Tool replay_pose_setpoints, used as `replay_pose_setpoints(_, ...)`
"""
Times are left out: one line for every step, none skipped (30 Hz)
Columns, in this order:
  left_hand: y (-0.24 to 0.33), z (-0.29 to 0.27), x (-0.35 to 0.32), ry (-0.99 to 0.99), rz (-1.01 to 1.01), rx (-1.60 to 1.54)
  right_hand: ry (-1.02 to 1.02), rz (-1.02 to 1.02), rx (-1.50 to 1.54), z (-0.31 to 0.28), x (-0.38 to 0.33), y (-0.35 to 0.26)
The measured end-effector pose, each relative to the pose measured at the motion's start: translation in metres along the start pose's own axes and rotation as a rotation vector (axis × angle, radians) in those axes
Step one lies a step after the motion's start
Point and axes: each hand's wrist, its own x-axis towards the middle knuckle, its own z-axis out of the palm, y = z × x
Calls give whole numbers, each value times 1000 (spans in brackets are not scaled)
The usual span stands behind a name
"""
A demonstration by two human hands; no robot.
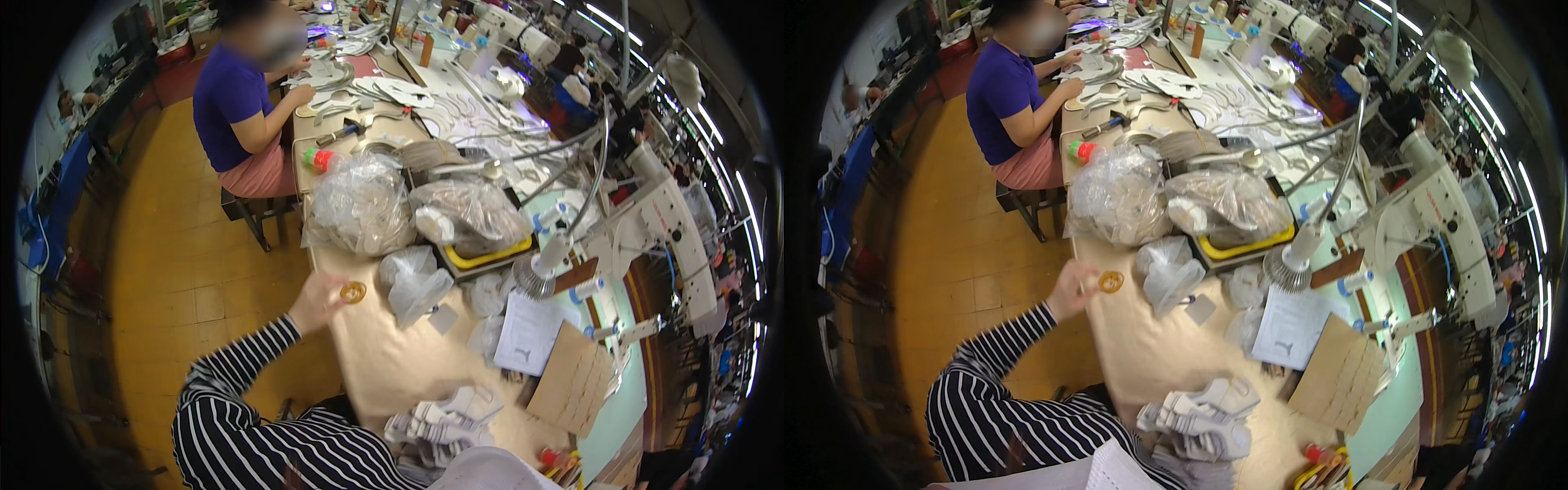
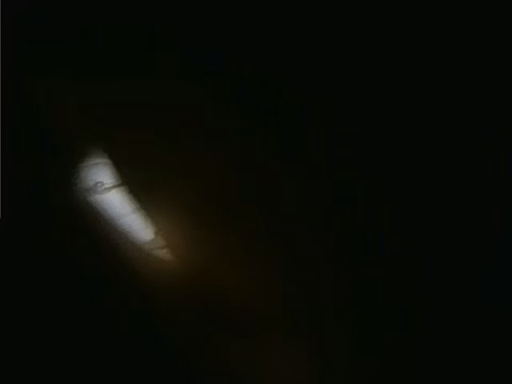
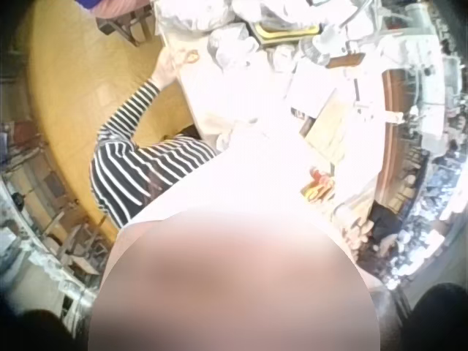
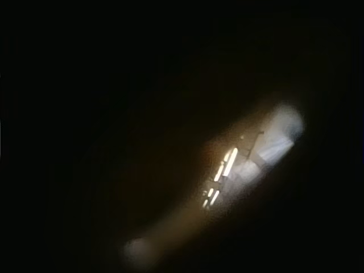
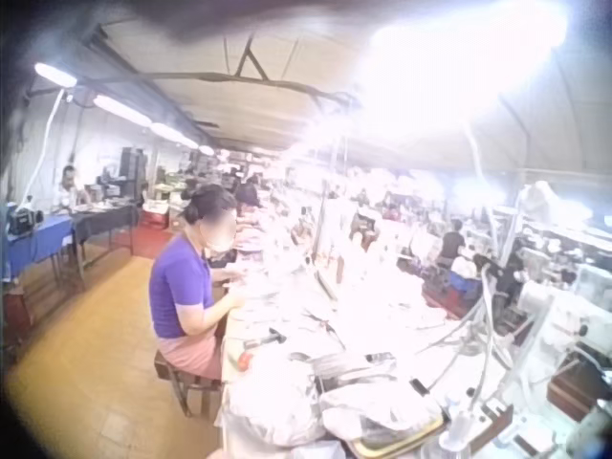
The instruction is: The person walks to a workstation and adjusts a flexible lamp. They then gather and stack white fabric pieces, place a cardboard pattern on top, and use a purple marker to trace the pattern outline onto the fabric.
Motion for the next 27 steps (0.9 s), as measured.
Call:
replay_pose_setpoints(13, 4, -30, -48, -16, -1, 14, -9, -17, -14, -4, 1)
replay_pose_setpoints(24, 10, -53, -113, 52, -31, 24, -14, -35, -28, -9, 2)
replay_pose_setpoints(34, 19, -72, -167, 115, -72, 26, -18, -58, -43, -14, 4)
replay_pose_setpoints(44, 31, -86, -233, 80, -60, 16, -12, -76, -57, -21, 5)
replay_pose_setpoints(54, 47, -96, -280, 47, -50, -5, -8, -96, -66, -27, 9)
replay_pose_setpoints(58, 55, -103, -335, 15, -27, -35, 0, -112, -75, -34, 14)
replay_pose_setpoints(57, 57, -108, -296, 33, 2, -74, 10, -130, -80, -39, 21)
replay_pose_setpoints(55, 61, -110, -269, 51, 38, -129, 15, -154, -84, -41, 30)
replay_pose_setpoints(55, 66, -111, -234, 58, 61, -190, 37, -176, -84, -48, 42)
replay_pose_setpoints(54, 68, -112, -237, 78, 65, -256, 63, -201, -79, -54, 55)
replay_pose_setpoints(52, 68, -112, -232, 78, 56, -324, 110, -231, -69, -61, 72)
replay_pose_setpoints(52, 68, -112, -225, 76, 47, -385, 159, -260, -53, -68, 90)
replay_pose_setpoints(52, 67, -112, -258, 75, 66, -446, 211, -288, -33, -79, 108)
replay_pose_setpoints(53, 66, -111, -254, 79, 58, -494, 254, -303, -9, -90, 124)
replay_pose_setpoints(54, 64, -110, -255, 83, 58, -519, 288, -310, 11, -101, 138)
replay_pose_setpoints(55, 64, -108, -262, 68, 65, -499, 304, -266, 34, -110, 149)
replay_pose_setpoints(57, 63, -108, -255, 80, 64, -498, 368, -238, 44, -117, 157)
replay_pose_setpoints(58, 62, -107, -259, 76, 67, -449, 322, -259, 54, -122, 162)
replay_pose_setpoints(59, 62, -107, -264, 71, 69, -421, 328, -290, 61, -127, 164)
replay_pose_setpoints(60, 61, -106, -262, 73, 71, -402, 365, -286, 64, -124, 165)
replay_pose_setpoints(61, 61, -106, -260, 74, 70, -382, 401, -281, 66, -120, 165)
replay_pose_setpoints(61, 61, -105, -262, 76, 69, -455, 394, -316, 65, -113, 164)
replay_pose_setpoints(61, 61, -105, -257, 71, 66, -529, 390, -352, 62, -105, 165)
replay_pose_setpoints(62, 62, -105, -258, 67, 60, -592, 362, -387, 58, -98, 167)
replay_pose_setpoints(62, 62, -105, -276, 51, 52, -589, 363, -375, 59, -94, 169)
replay_pose_setpoints(63, 62, -105, -260, 62, 55, -574, 343, -364, 63, -91, 173)
replay_pose_setpoints(63, 62, -105, -262, 61, 55, -570, 344, -361, 65, -93, 177)
